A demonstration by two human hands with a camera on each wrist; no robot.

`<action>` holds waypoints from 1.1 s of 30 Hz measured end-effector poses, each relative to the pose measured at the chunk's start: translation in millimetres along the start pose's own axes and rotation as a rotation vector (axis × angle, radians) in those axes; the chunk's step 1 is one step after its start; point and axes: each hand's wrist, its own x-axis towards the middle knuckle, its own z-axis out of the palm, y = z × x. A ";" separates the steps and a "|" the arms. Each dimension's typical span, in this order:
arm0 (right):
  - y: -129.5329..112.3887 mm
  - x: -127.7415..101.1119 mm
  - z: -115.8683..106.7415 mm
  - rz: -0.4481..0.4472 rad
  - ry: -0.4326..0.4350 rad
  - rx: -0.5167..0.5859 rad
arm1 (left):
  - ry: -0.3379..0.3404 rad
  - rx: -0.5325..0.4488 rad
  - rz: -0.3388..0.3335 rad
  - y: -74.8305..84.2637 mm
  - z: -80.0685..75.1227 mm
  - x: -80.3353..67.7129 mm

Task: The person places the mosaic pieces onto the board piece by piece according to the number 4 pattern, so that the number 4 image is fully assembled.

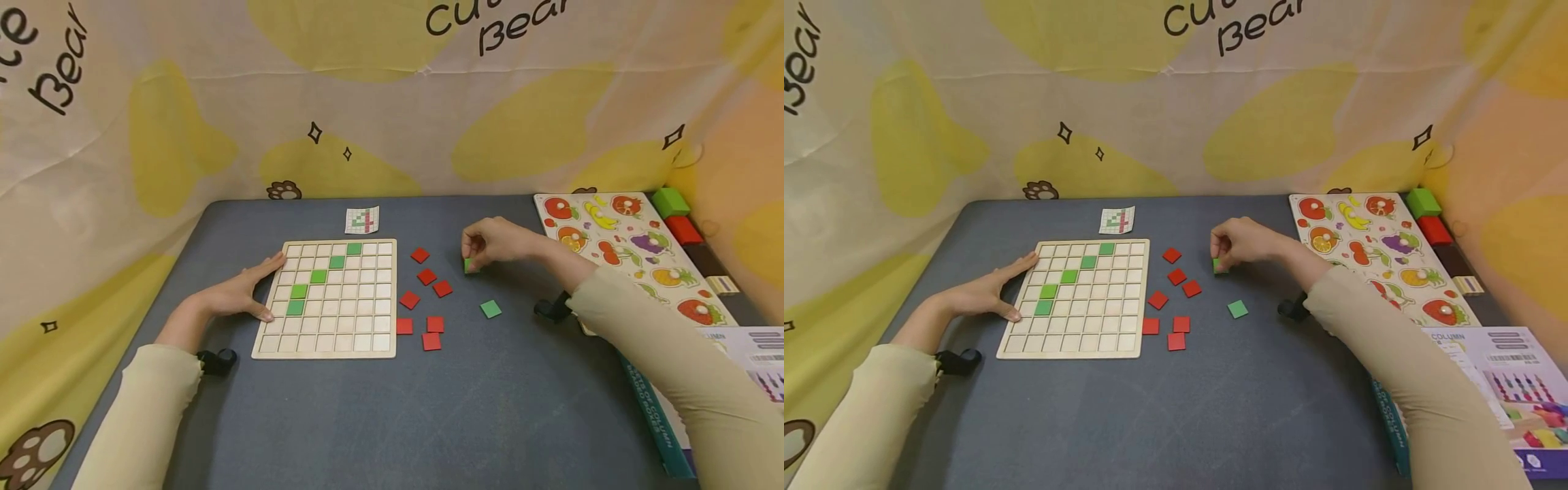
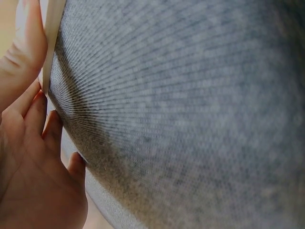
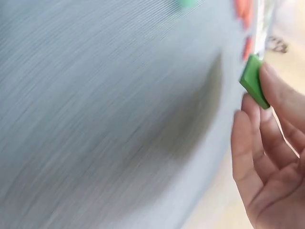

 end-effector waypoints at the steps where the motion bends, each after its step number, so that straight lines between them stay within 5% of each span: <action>1: -7.5 5.0 2.2 -0.001 0.023 0.024 | 0.000 0.000 0.001 -0.1 -0.2 -0.1; 11: -86.9 63.7 47.4 -0.132 0.138 0.158 | 0.007 0.006 0.006 -1.5 -0.3 0.8; 19: -148.8 99.6 95.8 -0.180 0.111 0.161 | 0.002 -0.016 0.003 -0.3 -0.3 1.7; 25: -178.8 115.8 121.9 -0.137 0.124 0.067 | -0.005 -0.012 -0.005 2.0 -0.4 1.0; 33: -188.7 124.5 133.4 -0.046 0.142 -0.002 | -0.004 -0.016 -0.011 2.9 -0.9 0.1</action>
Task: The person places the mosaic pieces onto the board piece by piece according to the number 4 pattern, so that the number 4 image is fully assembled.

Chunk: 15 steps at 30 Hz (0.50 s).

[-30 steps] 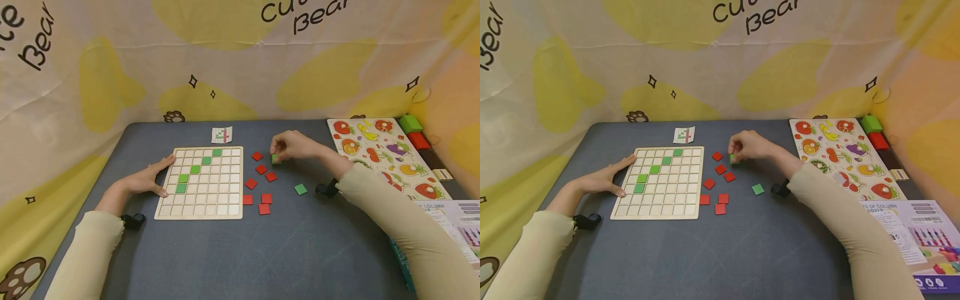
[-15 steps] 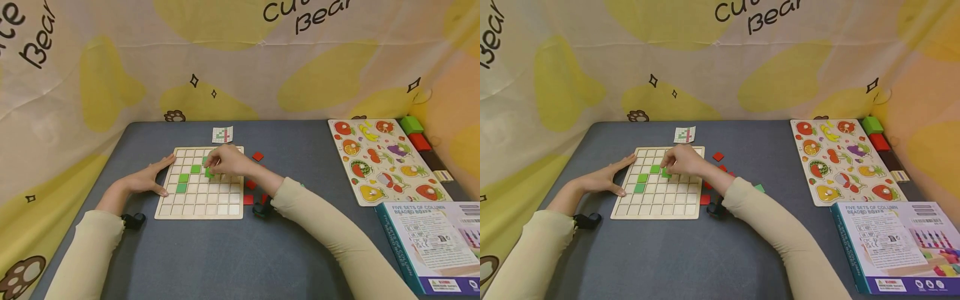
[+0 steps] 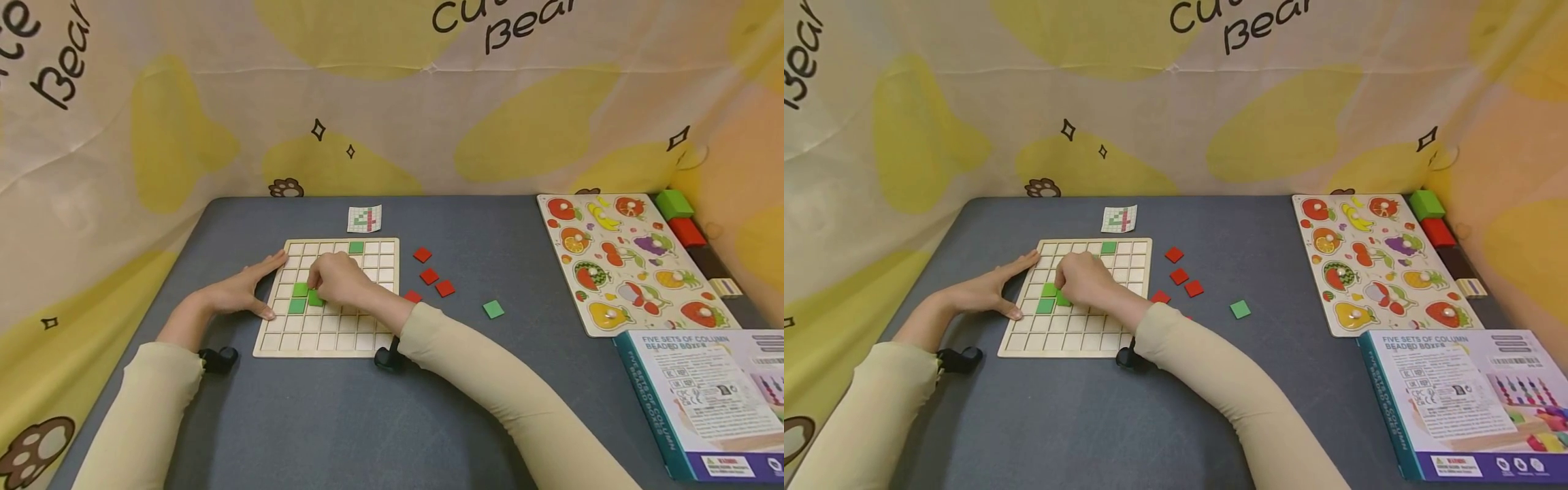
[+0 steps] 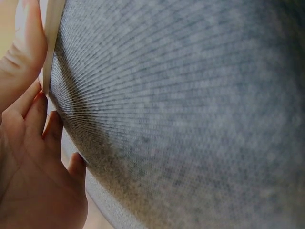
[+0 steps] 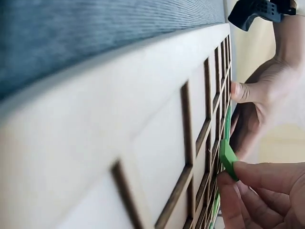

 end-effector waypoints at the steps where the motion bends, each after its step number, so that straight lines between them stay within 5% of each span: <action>1: -0.4 -0.7 0.0 -0.001 -0.007 0.006 | 0.001 0.000 -0.001 -0.3 -0.2 -0.3; 15: -1.0 -8.0 6.2 -0.048 -0.032 -0.019 | 0.000 -0.003 0.003 2.1 0.9 -0.7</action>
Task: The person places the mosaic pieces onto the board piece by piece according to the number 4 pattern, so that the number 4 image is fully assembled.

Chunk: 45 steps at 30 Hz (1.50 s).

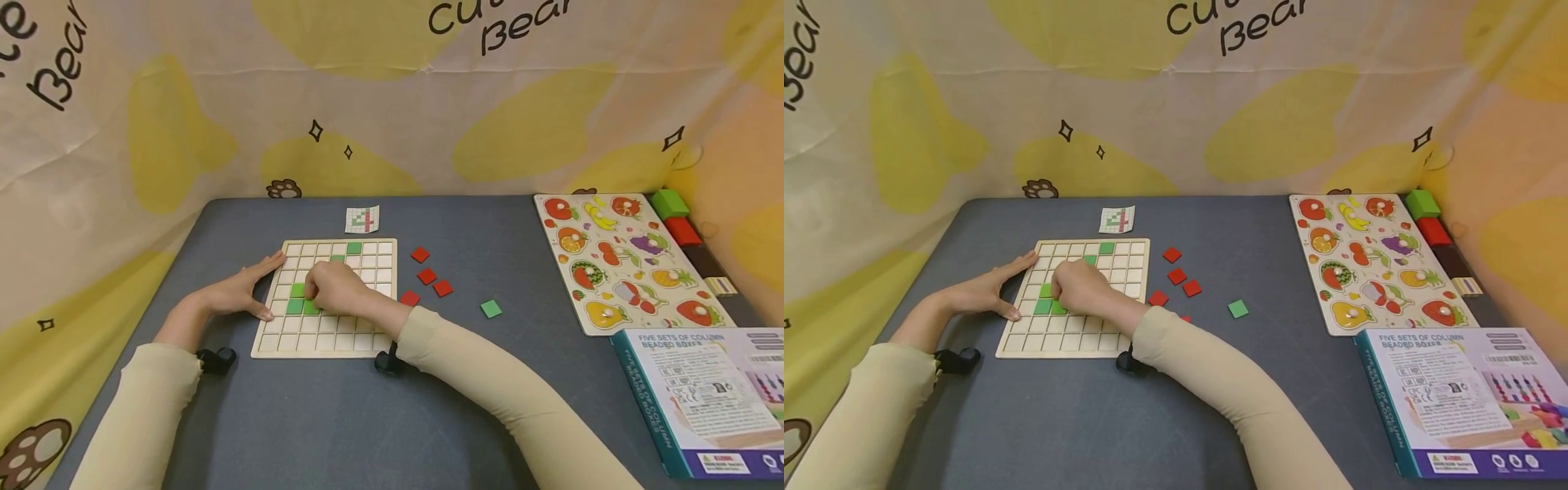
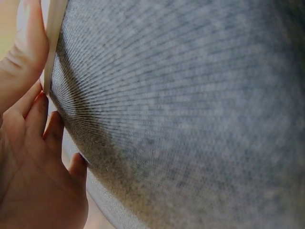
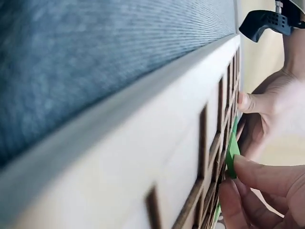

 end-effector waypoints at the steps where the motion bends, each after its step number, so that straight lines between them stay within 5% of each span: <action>1: -0.9 -0.2 0.3 -0.001 -0.002 -0.012 | 0.000 0.002 0.001 -0.2 -0.1 -0.5; 7: -4.8 -2.2 -1.6 -0.005 -0.044 -0.081 | 0.003 0.000 0.008 -1.7 0.0 -1.0; 12: 5.9 -11.5 -25.0 -0.005 -0.064 -0.072 | 0.006 0.018 0.011 -3.2 0.5 0.3; 22: 95.2 -76.8 -96.3 -0.005 -0.128 0.062 | 0.014 0.038 -0.002 -4.9 0.7 0.2; 32: 167.6 -151.4 -124.8 0.060 -0.277 0.069 | 0.012 0.029 -0.004 -4.3 0.5 -0.4; 38: 178.6 -167.5 -131.5 0.090 -0.315 0.053 | 0.010 0.019 -0.005 -3.7 0.5 -0.2; 45: 173.9 -170.2 -126.7 0.026 -0.310 -0.015 | 0.007 0.025 -0.004 -3.1 0.8 -0.6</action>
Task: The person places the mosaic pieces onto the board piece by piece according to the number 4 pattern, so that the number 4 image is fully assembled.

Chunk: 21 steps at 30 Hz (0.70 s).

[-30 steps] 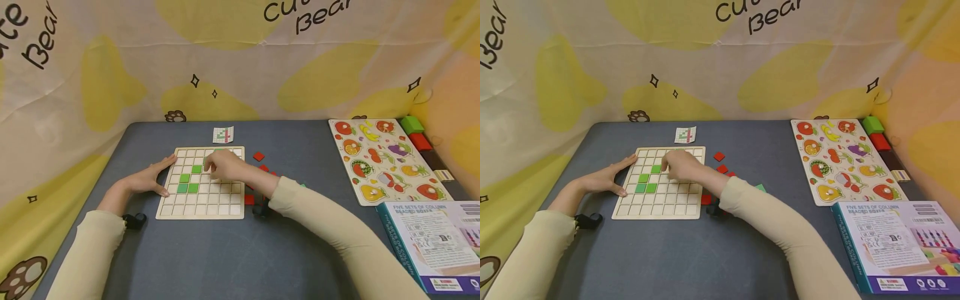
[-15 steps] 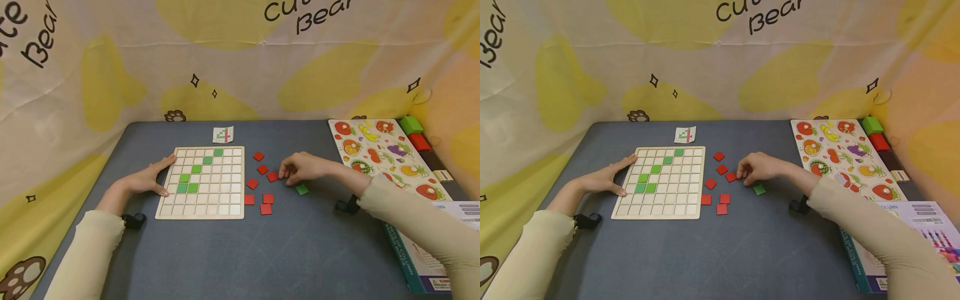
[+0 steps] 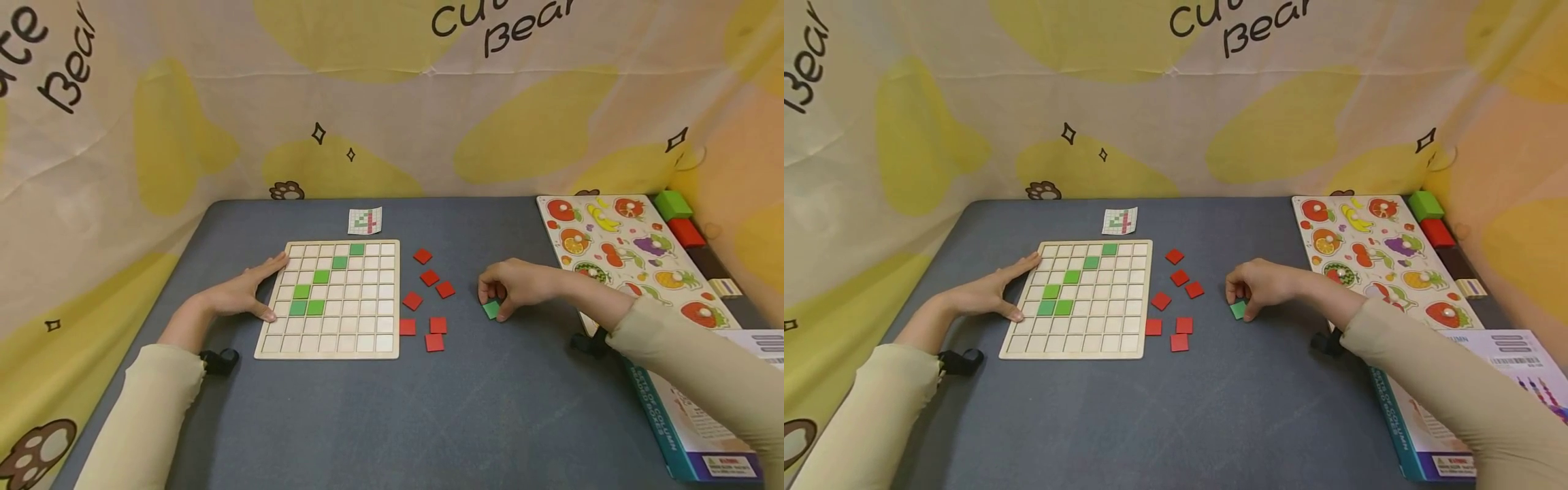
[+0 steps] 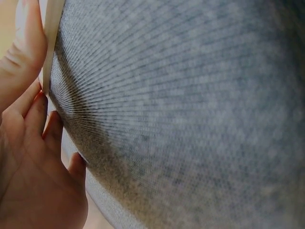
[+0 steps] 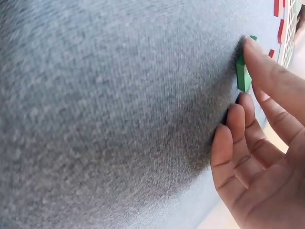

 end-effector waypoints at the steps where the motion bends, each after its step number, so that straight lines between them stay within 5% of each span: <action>1: -0.9 0.3 -0.1 -0.007 0.003 -0.004 | 0.000 -0.001 -0.001 0.1 0.0 0.0; 10: -9.8 18.4 -3.9 0.016 0.006 -0.008 | 0.002 -0.002 -0.001 0.6 -0.6 -0.4; 21: -80.6 82.8 0.9 -0.098 0.149 0.101 | 0.003 -0.004 0.001 0.8 -0.1 -1.5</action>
